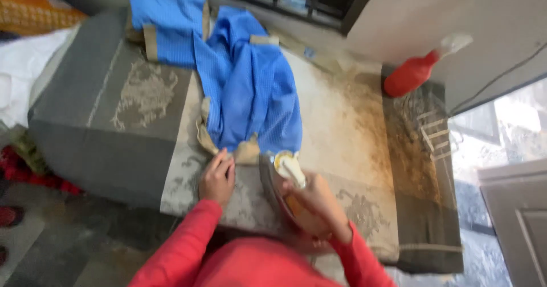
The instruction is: Ironing a blue patterned shirt using an iron and water spray on an ironing board.
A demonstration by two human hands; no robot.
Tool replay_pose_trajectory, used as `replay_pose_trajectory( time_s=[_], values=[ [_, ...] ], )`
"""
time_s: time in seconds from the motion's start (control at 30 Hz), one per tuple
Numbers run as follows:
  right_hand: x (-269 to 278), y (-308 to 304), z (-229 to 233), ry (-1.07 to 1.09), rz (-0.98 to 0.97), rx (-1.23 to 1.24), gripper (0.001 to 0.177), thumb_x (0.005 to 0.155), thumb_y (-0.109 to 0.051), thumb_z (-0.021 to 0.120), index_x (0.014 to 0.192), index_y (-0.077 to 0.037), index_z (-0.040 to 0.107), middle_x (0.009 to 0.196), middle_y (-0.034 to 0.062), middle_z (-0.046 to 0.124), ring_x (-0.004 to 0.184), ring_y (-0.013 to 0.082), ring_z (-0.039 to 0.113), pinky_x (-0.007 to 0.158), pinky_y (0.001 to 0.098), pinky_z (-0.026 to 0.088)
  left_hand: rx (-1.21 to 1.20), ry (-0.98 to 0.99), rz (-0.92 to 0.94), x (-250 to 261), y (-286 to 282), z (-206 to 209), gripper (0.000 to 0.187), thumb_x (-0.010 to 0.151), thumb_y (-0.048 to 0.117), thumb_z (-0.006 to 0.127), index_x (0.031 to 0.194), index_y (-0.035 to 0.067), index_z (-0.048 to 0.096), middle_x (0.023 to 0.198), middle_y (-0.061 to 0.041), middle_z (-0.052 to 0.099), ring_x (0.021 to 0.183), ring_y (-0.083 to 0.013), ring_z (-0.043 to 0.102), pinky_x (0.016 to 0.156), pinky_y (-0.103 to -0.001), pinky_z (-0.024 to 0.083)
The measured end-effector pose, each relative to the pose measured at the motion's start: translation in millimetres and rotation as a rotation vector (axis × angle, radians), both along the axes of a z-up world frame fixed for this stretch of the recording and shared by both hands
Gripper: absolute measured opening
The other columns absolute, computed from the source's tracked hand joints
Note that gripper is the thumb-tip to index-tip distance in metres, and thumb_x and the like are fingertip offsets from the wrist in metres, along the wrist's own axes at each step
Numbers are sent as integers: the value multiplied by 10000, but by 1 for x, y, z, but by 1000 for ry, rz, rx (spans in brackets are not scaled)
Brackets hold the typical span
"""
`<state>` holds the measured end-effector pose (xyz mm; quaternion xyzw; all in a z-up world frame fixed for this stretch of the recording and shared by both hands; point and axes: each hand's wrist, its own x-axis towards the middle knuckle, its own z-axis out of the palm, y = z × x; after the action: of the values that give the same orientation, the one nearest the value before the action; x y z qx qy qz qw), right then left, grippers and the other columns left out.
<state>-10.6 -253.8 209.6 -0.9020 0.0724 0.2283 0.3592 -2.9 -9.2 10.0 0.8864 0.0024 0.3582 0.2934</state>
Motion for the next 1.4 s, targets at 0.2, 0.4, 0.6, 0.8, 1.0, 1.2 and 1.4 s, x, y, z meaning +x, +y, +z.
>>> replay_pose_trajectory(
  time_s=[0.2, 0.4, 0.6, 0.8, 1.0, 1.2, 1.4],
  values=[
    [12, 7, -4, -36, 64, -43, 396, 720, -447, 876, 888, -116, 737, 764, 185, 690, 808, 384, 702, 744, 442, 521, -16, 39, 16, 1, -3, 3, 102, 885, 175, 768, 979, 138, 786, 1279, -31, 732, 1088, -241, 722, 854, -343, 622],
    [24, 14, -34, -68, 74, -20, 372, 731, -443, 866, 948, -159, 762, 804, 191, 710, 847, 412, 709, 756, 446, 525, -404, 125, 122, 2, -9, 15, 244, 857, 111, 786, 1061, 93, 654, 1377, -73, 520, 1021, -267, 657, 742, -345, 629],
    [-4, -11, 2, 20, -16, -47, 374, 733, -439, 876, 959, -161, 768, 774, 106, 704, 774, 280, 684, 733, 371, 528, -3, 211, -60, 0, -9, 36, 285, 841, 29, 743, 1058, 210, 705, 1238, 10, 572, 1153, -219, 596, 912, -386, 532],
    [-25, -64, 24, 71, -166, 87, 331, 827, -195, 801, 1127, -55, 795, 664, 68, 686, 511, 138, 518, 484, 277, 384, 358, 288, -354, 33, 6, 42, 449, 804, 54, 722, 1216, 231, 716, 1496, -48, 578, 1309, -204, 556, 1146, -509, 357],
    [-22, -133, -31, 50, -367, 84, 330, 787, -296, 826, 1023, -82, 739, 478, 88, 525, 351, 187, 454, 369, 302, 324, 219, 443, -368, 34, 18, 27, 326, 837, 240, 667, 1151, 268, 749, 1260, 25, 638, 1067, -223, 663, 956, -449, 441],
    [-6, -144, -34, -250, -275, -279, 412, 792, -406, 810, 1021, -122, 618, 796, 133, 581, 693, 290, 597, 656, 448, 395, 168, 623, -384, 42, 36, 21, 173, 906, 237, 652, 1011, 357, 719, 996, 100, 652, 1008, -199, 717, 924, -411, 525],
    [7, 8, -19, -854, 180, -170, 726, 810, -217, 819, 1414, 42, 510, 1406, 302, 526, 1331, 475, 484, 1109, 560, 348, 113, 816, -398, 53, 36, 44, 120, 858, 216, 736, 890, 304, 661, 952, 98, 710, 1018, -234, 732, 880, -431, 577]
  ],
)
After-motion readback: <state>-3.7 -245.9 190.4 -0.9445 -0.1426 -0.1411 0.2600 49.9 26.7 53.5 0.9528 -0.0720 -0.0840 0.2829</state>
